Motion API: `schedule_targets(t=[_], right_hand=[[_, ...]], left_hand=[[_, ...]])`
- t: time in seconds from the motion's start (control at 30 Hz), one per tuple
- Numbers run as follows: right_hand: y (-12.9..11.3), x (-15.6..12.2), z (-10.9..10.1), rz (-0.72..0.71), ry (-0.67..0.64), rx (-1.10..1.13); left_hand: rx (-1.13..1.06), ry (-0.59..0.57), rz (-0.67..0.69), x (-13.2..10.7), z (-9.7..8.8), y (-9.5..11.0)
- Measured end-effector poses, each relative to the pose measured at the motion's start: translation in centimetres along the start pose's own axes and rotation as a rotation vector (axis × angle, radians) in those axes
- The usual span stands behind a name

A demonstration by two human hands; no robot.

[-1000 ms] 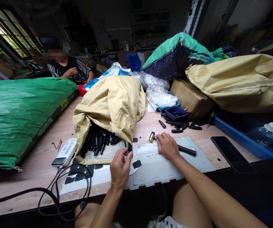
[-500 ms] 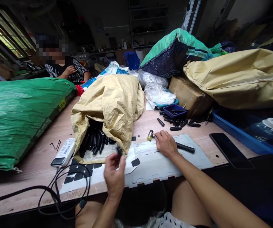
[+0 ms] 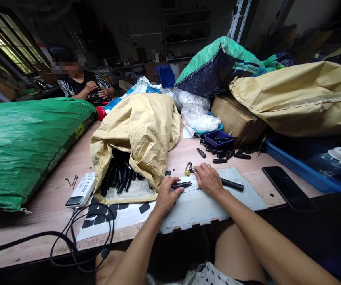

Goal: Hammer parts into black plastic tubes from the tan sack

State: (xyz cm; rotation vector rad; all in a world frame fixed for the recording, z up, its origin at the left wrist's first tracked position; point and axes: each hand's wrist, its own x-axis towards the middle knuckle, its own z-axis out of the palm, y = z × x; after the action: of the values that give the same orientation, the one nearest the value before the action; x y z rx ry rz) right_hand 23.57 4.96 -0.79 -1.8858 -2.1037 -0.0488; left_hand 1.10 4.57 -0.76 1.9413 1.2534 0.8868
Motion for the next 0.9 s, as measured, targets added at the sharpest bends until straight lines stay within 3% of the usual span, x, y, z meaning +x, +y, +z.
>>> schedule_targets(t=[0.17,0.27,0.4,0.6,0.9], right_hand=[[0.1,-0.2,-2.3,-0.025,0.078,0.147],[-1.0,-1.3,-3.9,-0.046,0.145,0.363],[-2.9,-3.2,-4.7,-0.106,0.119,0.581],[-4.4,-4.2,-4.7,-0.181,0.168,0.565],[-4.6,-5.5,-4.1,-0.31,0.231,0.451]], left_hand=[[0.033,-0.003,-0.023,0.1,0.0,-0.1],[0.057,-0.038,-0.013,0.2,0.2,0.0],[0.055,-0.05,-0.008,0.1,0.3,0.0],[-0.007,-0.019,-0.022,0.1,0.2,-0.3],[-0.032,-0.025,-0.024,0.1,0.0,-0.1]])
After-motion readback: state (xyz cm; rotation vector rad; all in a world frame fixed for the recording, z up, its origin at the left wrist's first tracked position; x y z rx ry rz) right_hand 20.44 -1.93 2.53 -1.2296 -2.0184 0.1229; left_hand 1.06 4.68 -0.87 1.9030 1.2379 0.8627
